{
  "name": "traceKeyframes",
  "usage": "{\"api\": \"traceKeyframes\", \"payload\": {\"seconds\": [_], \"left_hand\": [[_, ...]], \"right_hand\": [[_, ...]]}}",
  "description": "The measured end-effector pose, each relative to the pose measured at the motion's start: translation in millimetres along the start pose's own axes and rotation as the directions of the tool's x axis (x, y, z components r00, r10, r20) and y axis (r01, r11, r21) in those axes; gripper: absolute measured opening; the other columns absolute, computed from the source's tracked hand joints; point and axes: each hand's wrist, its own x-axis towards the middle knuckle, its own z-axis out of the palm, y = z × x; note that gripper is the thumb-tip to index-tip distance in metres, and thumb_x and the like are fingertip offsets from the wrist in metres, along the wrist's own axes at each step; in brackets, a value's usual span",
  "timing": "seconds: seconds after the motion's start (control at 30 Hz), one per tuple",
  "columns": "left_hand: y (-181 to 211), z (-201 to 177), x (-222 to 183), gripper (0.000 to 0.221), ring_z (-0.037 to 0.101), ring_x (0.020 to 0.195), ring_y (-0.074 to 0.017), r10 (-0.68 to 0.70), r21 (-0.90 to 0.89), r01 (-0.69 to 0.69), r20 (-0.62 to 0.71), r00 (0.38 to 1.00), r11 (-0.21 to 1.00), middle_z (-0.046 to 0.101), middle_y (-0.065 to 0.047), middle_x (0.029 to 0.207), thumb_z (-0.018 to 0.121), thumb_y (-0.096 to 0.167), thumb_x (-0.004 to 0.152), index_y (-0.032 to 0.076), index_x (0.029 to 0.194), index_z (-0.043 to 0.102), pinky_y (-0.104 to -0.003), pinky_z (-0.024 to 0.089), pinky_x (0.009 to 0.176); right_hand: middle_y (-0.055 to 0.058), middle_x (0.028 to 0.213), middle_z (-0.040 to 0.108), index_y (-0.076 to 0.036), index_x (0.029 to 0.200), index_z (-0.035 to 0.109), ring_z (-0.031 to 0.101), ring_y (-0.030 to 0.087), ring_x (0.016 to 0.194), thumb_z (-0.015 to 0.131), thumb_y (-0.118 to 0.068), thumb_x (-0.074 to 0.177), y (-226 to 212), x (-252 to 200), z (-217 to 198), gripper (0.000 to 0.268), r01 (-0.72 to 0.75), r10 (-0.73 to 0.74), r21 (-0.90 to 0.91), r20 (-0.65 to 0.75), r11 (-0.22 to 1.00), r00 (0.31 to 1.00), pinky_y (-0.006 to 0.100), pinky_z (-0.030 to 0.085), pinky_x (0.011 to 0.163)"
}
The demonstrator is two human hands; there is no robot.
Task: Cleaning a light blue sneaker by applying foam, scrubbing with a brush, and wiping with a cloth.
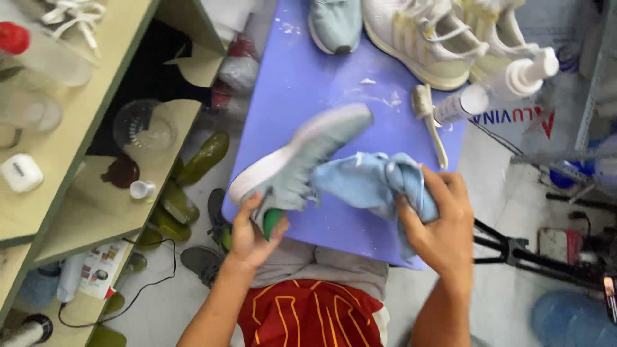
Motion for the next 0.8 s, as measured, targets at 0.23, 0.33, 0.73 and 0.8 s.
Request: {"api": "traceKeyframes", "payload": {"seconds": [0.23,0.33,0.73,0.8], "left_hand": [[-47,11,-21,0.073,0.063,0.057,-0.0158,-0.191,-0.51,0.29,0.238,0.952,0.81,0.075,-0.028,0.125,0.061,0.06,0.107,0.002,0.151,0.052,-0.021,0.046,0.051],[-63,1,-26,0.106,0.071,0.055,-0.0186,-0.309,-0.49,0.46,0.359,0.881,0.741,0.082,-0.02,0.107,0.054,0.085,0.103,-0.012,0.142,0.061,-0.027,0.057,0.049],[-4,20,-35,0.111,0.056,0.135,-0.0321,0.6,0.91,-0.351,0.412,0.686,-0.223,0.052,-0.02,0.148,0.072,0.075,0.082,-0.001,0.156,0.038,-0.046,0.049,0.117],[-3,21,-3,0.145,0.032,0.154,-0.0589,0.522,0.797,-0.5,0.601,0.606,-0.338,0.038,-0.036,0.162,0.106,0.049,0.058,-0.01,0.165,0.027,-0.067,0.025,0.129]], "right_hand": [[0.019,0.178,0.022,-0.035,0.168,0.04,0.009,0.053,0.163,0.069,-0.076,0.085,32,-8,93,0.097,0.138,0.005,-0.34,0.387,0.93,0.922,0.078,0.016,0.12],[0.006,0.138,0.064,-0.043,0.146,0.068,0.058,0.039,0.117,0.075,-0.045,0.087,57,-10,135,0.059,0.192,-0.259,-0.597,-0.028,0.779,0.965,0.052,0.047,0.082],[0.019,0.154,0.052,-0.001,0.142,0.062,0.049,0.037,0.148,0.061,-0.017,0.111,-26,103,89,0.034,0.147,-0.102,0.184,-0.234,0.972,0.967,0.051,0.035,0.127],[0.033,0.132,0.069,0.007,0.119,0.076,0.054,0.057,0.138,0.07,-0.003,0.103,-25,142,141,0.02,0.537,-0.511,0.147,-0.181,0.831,0.84,0.065,0.029,0.125]]}}
